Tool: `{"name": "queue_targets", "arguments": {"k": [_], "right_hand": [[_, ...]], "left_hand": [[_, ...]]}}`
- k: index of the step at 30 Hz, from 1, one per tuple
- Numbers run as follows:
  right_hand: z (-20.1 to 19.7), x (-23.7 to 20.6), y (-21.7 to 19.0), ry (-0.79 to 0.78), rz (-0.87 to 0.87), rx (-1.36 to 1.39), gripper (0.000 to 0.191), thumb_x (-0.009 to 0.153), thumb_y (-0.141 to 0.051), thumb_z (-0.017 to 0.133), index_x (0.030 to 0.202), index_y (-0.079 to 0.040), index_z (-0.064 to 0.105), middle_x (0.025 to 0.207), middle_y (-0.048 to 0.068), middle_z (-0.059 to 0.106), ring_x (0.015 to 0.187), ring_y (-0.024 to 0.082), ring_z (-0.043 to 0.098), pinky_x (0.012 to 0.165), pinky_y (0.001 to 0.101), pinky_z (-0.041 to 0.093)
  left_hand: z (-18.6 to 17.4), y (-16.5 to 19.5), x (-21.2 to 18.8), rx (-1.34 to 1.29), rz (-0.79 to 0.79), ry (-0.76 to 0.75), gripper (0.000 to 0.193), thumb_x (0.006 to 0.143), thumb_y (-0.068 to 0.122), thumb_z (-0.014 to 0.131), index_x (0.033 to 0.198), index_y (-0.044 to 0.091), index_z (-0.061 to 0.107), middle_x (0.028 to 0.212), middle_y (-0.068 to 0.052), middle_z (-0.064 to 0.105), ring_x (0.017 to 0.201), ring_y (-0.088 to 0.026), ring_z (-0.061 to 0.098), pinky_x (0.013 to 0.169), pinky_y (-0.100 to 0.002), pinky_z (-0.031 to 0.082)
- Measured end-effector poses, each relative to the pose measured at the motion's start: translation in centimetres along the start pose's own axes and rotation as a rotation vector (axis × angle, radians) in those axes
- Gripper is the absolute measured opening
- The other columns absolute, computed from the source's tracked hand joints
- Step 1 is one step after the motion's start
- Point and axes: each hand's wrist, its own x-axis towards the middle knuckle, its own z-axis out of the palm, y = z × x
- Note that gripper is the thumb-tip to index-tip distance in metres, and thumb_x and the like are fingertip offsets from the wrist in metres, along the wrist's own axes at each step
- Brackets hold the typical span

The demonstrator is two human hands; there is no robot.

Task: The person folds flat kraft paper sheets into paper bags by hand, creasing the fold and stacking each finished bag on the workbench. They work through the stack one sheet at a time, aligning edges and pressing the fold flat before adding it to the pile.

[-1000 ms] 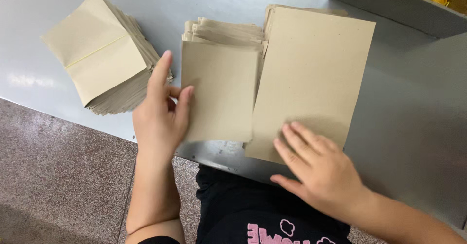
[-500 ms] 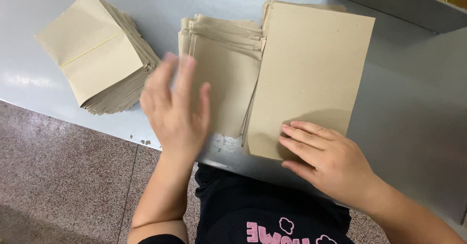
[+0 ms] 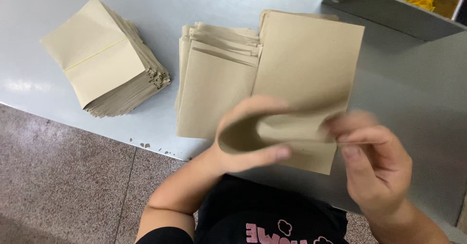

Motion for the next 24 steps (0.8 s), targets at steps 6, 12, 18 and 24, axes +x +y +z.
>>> {"name": "queue_targets", "arguments": {"k": [6,12,18,24], "right_hand": [[0.4,1.3,2.8,0.056,-0.233,-0.094,0.042,0.108,-0.008,0.052,0.145,0.002,0.033,0.137,0.017,0.054,0.125,0.018,0.054,0.115,0.0359,0.043],[0.6,1.2,4.8,-0.071,-0.138,0.024,0.015,0.119,-0.008,0.043,0.13,-0.003,0.053,0.119,0.012,0.07,0.11,0.016,0.068,0.102,0.0297,0.054],[-1.6,-0.2,3.3,-0.007,-0.005,-0.127,0.026,0.111,-0.013,0.058,0.134,-0.001,0.055,0.12,0.013,0.066,0.111,0.015,0.062,0.101,0.0292,0.052],[-1.0,0.8,1.0,-0.223,-0.391,-0.82,0.021,0.087,-0.029,0.084,0.088,-0.013,0.07,0.073,0.001,0.07,0.072,0.013,0.068,0.069,0.0313,0.053]], "left_hand": [[0.9,-1.9,0.2,0.143,0.054,0.096,0.027,0.09,0.009,0.086,0.112,0.005,0.07,0.11,-0.007,0.075,0.104,-0.02,0.076,0.092,-0.029,0.061],[1.8,-2.2,0.2,0.038,-0.079,0.189,0.035,0.084,0.009,0.083,0.115,0.005,0.066,0.111,-0.006,0.072,0.099,-0.018,0.072,0.089,-0.028,0.058],[1.0,0.3,-0.4,0.134,-0.144,0.186,0.014,0.095,0.008,0.078,0.106,0.006,0.069,0.089,-0.005,0.07,0.077,-0.018,0.07,0.067,-0.028,0.054],[3.0,2.3,-0.5,0.397,-0.001,-0.121,0.009,0.095,0.015,0.071,0.093,0.008,0.066,0.078,-0.008,0.059,0.072,-0.03,0.062,0.062,-0.041,0.048]]}}
